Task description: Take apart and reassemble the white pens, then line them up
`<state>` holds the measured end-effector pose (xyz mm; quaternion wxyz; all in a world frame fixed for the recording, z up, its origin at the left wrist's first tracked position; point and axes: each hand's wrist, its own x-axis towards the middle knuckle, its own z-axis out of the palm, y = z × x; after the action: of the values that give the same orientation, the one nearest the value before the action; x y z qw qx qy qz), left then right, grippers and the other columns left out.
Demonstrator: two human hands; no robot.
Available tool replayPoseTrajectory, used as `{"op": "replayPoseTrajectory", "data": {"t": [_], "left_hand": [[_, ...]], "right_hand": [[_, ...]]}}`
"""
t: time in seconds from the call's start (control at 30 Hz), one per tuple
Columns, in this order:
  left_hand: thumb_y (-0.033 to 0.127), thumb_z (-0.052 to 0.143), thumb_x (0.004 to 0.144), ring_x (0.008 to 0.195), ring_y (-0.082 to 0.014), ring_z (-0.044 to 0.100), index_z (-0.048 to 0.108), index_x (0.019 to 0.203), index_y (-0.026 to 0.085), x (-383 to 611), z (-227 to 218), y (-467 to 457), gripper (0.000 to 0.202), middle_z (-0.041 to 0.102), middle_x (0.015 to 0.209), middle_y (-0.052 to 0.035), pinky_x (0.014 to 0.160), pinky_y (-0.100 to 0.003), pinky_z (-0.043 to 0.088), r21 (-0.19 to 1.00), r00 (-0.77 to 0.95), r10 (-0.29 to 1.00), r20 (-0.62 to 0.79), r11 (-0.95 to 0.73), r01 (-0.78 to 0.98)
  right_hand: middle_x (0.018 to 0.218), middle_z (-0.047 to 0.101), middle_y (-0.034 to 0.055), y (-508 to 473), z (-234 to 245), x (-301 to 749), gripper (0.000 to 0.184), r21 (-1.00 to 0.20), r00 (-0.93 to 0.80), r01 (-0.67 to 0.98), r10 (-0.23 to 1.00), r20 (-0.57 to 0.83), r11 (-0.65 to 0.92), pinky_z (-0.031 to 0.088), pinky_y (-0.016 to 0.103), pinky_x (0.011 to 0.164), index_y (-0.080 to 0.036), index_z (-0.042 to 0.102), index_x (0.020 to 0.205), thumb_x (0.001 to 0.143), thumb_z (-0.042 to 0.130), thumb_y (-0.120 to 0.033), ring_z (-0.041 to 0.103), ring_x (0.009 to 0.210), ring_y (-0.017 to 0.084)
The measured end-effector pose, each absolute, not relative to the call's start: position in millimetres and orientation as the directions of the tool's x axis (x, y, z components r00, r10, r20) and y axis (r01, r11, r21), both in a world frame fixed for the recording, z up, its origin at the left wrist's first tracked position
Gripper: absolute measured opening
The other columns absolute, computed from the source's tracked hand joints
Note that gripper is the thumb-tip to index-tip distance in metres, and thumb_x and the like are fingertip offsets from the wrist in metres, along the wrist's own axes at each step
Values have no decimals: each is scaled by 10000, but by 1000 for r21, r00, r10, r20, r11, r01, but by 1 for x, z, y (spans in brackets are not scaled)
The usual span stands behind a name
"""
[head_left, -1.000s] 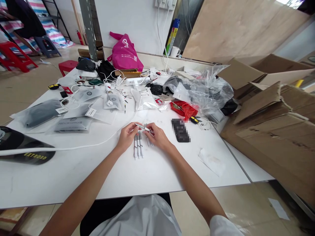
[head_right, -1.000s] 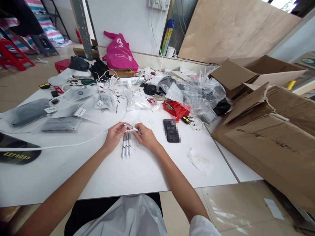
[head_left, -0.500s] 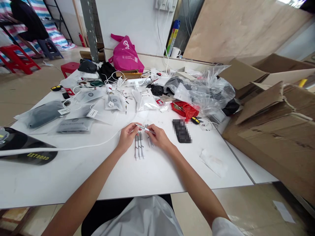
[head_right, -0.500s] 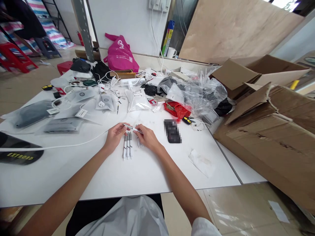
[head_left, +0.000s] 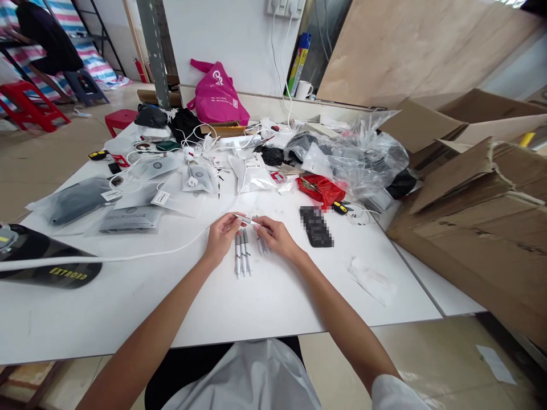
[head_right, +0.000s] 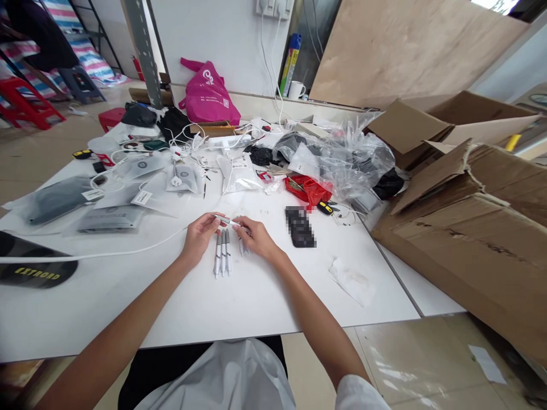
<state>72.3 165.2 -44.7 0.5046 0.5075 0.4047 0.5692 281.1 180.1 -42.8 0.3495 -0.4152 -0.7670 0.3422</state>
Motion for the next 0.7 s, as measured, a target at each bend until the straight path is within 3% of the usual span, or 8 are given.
{"op": "replayPoseTrajectory", "data": {"t": [0.07, 0.13, 0.27, 0.33, 0.43, 0.57, 0.63, 0.7], "left_hand": [[523, 790, 909, 954, -221, 716, 774, 1072, 189, 72, -44, 166, 372, 767, 1076, -105, 720, -290, 531, 971, -1, 989, 148, -146, -190], [521, 808, 892, 946, -218, 715, 776, 1069, 192, 72, -44, 166, 375, 764, 1063, -99, 715, -289, 528, 968, -16, 992, 126, -126, -216], [524, 832, 867, 934, -216, 712, 780, 1033, 186, 72, -46, 166, 380, 762, 1016, -95, 709, -285, 522, 963, -20, 994, 109, -110, -245], [530, 836, 861, 935, -217, 714, 781, 1029, 181, 72, -48, 166, 391, 767, 1012, -99, 708, -283, 519, 962, -20, 995, 98, -100, -253], [567, 830, 856, 961, -231, 722, 778, 1042, 178, 72, -46, 169, 434, 790, 1056, -117, 727, -296, 530, 968, -19, 997, 78, -80, -239], [582, 806, 881, 1131, -291, 735, 779, 1170, 203, 61, -21, 163, 477, 794, 1242, -137, 884, -373, 571, 996, 161, 985, 62, -51, -73], [552, 814, 886, 1155, -302, 743, 778, 1248, 246, 48, -2, 146, 475, 797, 1265, -111, 969, -414, 572, 994, 289, 956, 58, -82, 73], [522, 807, 904, 1092, -298, 759, 820, 1148, 244, 31, 15, 120, 370, 812, 1205, -89, 949, -412, 591, 958, 408, 906, 113, -209, 198]], "right_hand": [[951, 698, 23, 180, -43, 280, 386, -853, -342, 354, 902, 263, 383, 479, 284, 692, -205, 655, 1183, 987, 669, -537, 603, 753, 158], [979, 703, 35, 181, -42, 280, 370, -865, -285, 343, 918, 275, 366, 481, 285, 697, -200, 677, 1112, 966, 696, -539, 614, 785, 164], [723, 585, -3, 180, -34, 280, 467, -915, -312, 285, 931, 191, 284, 417, 290, 640, -187, 672, 826, 1018, 591, -605, 529, 677, 144], [666, 513, -34, 180, -31, 280, 457, -967, -310, 170, 942, 129, 188, 367, 283, 577, -193, 700, 912, 984, 634, -639, 451, 605, 123], [724, 565, -40, 182, -30, 281, 478, -996, -289, -67, 954, 78, 61, 367, 267, 533, -224, 722, 1153, 886, 785, -615, 440, 586, 109], [696, 526, -39, 192, -33, 285, 372, -922, -135, -384, 985, 111, 51, 386, 244, 521, -213, 760, 950, 846, 862, -556, 434, 595, 96], [746, 583, -26, 200, -34, 290, 357, -848, -24, -526, 996, 87, 61, 475, 248, 596, -228, 731, 878, 838, 875, -552, 534, 675, 113], [886, 694, 0, 208, -35, 299, 382, -763, 35, -645, 999, 25, 41, 570, 299, 744, -236, 682, 836, 836, 875, -565, 662, 849, 158]]}}
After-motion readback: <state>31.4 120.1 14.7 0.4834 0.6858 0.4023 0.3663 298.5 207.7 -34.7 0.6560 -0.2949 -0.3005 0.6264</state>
